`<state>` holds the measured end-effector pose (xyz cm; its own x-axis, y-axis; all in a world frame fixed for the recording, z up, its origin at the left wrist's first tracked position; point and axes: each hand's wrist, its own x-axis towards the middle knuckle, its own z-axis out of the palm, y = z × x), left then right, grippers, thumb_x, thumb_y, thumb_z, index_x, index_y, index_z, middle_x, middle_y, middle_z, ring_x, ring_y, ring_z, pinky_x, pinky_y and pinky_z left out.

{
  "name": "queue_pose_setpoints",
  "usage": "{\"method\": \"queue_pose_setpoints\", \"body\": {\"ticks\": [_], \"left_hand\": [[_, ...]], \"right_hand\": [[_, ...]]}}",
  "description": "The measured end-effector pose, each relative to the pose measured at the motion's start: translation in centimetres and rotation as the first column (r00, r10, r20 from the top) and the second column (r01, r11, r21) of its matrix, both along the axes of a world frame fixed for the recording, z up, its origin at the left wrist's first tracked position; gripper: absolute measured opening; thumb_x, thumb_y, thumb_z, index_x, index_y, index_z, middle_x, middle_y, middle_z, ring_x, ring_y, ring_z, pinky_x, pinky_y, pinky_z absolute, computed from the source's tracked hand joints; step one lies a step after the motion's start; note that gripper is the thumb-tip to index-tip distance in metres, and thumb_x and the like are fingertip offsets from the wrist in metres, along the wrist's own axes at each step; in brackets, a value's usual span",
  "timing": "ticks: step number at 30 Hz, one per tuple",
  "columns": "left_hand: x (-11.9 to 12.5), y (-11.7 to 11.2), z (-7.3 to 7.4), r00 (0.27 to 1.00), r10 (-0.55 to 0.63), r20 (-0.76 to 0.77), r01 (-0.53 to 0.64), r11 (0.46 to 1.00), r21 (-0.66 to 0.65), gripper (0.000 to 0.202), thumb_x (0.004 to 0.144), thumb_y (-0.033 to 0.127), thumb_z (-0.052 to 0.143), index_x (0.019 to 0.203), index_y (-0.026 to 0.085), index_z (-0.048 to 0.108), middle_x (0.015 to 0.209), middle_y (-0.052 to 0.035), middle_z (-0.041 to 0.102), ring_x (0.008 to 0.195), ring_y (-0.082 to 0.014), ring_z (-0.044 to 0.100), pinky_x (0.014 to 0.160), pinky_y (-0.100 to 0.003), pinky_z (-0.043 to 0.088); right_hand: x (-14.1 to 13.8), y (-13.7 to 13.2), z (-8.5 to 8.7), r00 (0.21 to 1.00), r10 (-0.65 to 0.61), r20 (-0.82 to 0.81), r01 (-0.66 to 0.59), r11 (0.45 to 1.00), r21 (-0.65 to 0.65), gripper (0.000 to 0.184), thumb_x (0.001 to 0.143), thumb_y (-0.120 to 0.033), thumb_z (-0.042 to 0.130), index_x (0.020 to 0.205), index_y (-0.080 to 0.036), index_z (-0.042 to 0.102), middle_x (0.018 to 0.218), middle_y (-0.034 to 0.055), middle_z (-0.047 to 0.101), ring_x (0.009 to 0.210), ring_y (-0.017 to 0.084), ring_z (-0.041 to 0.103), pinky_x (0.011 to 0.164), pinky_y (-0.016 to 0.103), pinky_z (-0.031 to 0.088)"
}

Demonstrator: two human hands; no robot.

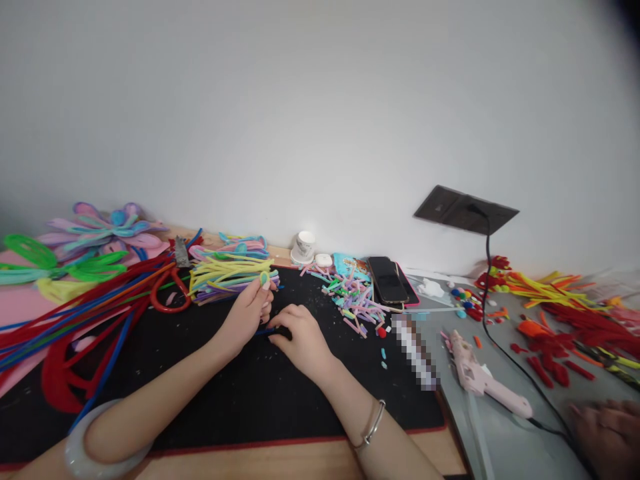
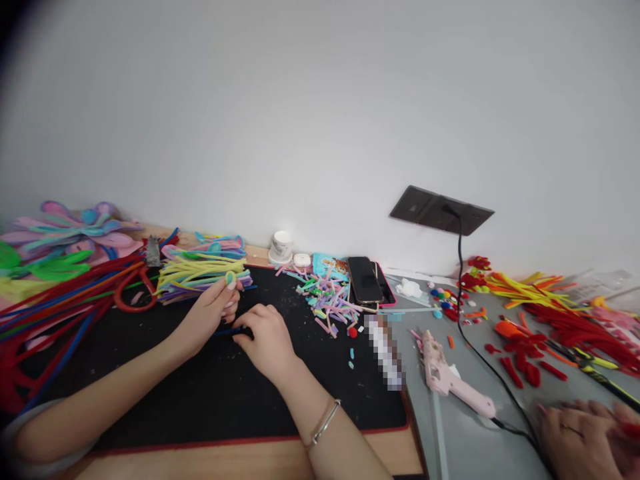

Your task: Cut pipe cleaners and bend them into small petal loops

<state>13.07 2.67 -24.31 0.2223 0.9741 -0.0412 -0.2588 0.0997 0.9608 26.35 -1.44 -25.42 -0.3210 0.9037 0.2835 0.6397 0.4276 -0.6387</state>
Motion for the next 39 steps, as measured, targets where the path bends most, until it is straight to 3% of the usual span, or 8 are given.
{"method": "queue_pose_setpoints", "body": {"ticks": [6,10,16,22,26,33,36,39], "left_hand": [[0.0,0.2,-0.2,1.000,-0.011,-0.009,0.011,1.000,-0.010,0.026,0.083,0.044,0.049,0.082,0.018,0.046,0.055,0.0095,0.030,0.039,-0.0021,0.024,0.037,-0.013,0.022],[-0.1,0.2,-0.6,0.996,-0.057,-0.063,0.056,0.998,-0.027,0.026,0.083,0.045,0.047,0.083,0.018,0.046,0.055,0.0097,0.028,0.039,-0.0026,0.023,0.037,-0.014,0.019],[-0.1,0.1,-1.7,0.930,-0.226,-0.289,0.236,0.972,0.000,0.028,0.085,0.046,0.039,0.082,0.019,0.045,0.051,0.0096,0.028,0.041,-0.0058,0.023,0.039,-0.016,0.020],[-0.1,0.1,-1.8,0.858,-0.202,-0.472,0.286,0.951,0.114,0.030,0.086,0.047,0.036,0.081,0.019,0.046,0.058,0.0061,0.036,0.047,-0.0088,0.032,0.042,-0.020,0.026],[-0.2,-0.1,-1.6,0.835,-0.181,-0.520,0.297,0.943,0.149,0.031,0.088,0.045,0.033,0.086,0.019,0.049,0.060,0.0054,0.039,0.050,-0.0103,0.035,0.046,-0.021,0.031],[-0.2,0.0,-1.7,0.849,-0.107,-0.518,0.291,0.912,0.289,0.025,0.089,0.037,0.035,0.090,0.018,0.052,0.070,0.0014,0.047,0.060,-0.0117,0.042,0.053,-0.022,0.036],[-0.2,0.0,-1.7,0.861,-0.126,-0.492,0.281,0.926,0.253,0.024,0.089,0.037,0.033,0.090,0.018,0.049,0.064,0.0039,0.045,0.052,-0.0098,0.037,0.048,-0.021,0.032],[-0.3,-0.1,-1.4,0.868,-0.115,-0.482,0.261,0.933,0.247,0.021,0.090,0.037,0.033,0.093,0.019,0.044,0.063,0.0043,0.049,0.050,-0.0094,0.037,0.047,-0.020,0.030]], "right_hand": [[0.0,0.4,-0.2,0.993,-0.030,-0.111,0.031,1.000,0.002,0.013,0.075,-0.006,0.059,0.072,-0.018,0.060,0.077,0.0007,0.059,0.076,0.014,0.053,0.073,0.026,0.040],[0.6,0.6,-0.3,0.923,-0.176,-0.341,0.131,0.980,-0.151,0.009,0.078,-0.013,0.054,0.072,-0.018,0.059,0.065,-0.0005,0.057,0.060,0.012,0.053,0.059,0.024,0.042],[0.5,1.4,-0.6,0.529,-0.339,-0.778,-0.082,0.892,-0.444,0.013,0.077,-0.027,0.057,0.075,-0.017,0.049,0.062,-0.0010,0.061,0.039,0.008,0.051,0.037,0.020,0.041],[0.9,1.3,0.4,0.287,-0.367,-0.885,-0.277,0.853,-0.443,0.022,0.063,-0.019,0.074,0.081,-0.014,0.062,0.066,0.0000,0.065,0.054,0.009,0.060,0.056,0.020,0.051],[1.2,1.2,0.5,0.271,-0.376,-0.886,-0.329,0.829,-0.452,0.017,0.060,-0.015,0.076,0.073,-0.012,0.065,0.067,0.0010,0.066,0.058,0.008,0.060,0.059,0.018,0.049],[1.0,1.0,0.6,0.216,-0.315,-0.924,-0.253,0.896,-0.365,0.013,0.070,-0.020,0.070,0.072,-0.018,0.057,0.069,-0.0013,0.064,0.058,0.009,0.058,0.062,0.025,0.050],[1.0,1.0,0.5,0.317,-0.308,-0.897,-0.183,0.908,-0.377,0.009,0.071,-0.022,0.068,0.074,-0.018,0.060,0.058,-0.0034,0.056,0.045,0.007,0.048,0.045,0.021,0.043],[1.3,1.1,0.2,0.532,-0.294,-0.794,-0.046,0.926,-0.374,0.005,0.072,-0.020,0.065,0.075,-0.017,0.067,0.059,-0.0035,0.049,0.041,0.004,0.036,0.036,0.017,0.029]]}}
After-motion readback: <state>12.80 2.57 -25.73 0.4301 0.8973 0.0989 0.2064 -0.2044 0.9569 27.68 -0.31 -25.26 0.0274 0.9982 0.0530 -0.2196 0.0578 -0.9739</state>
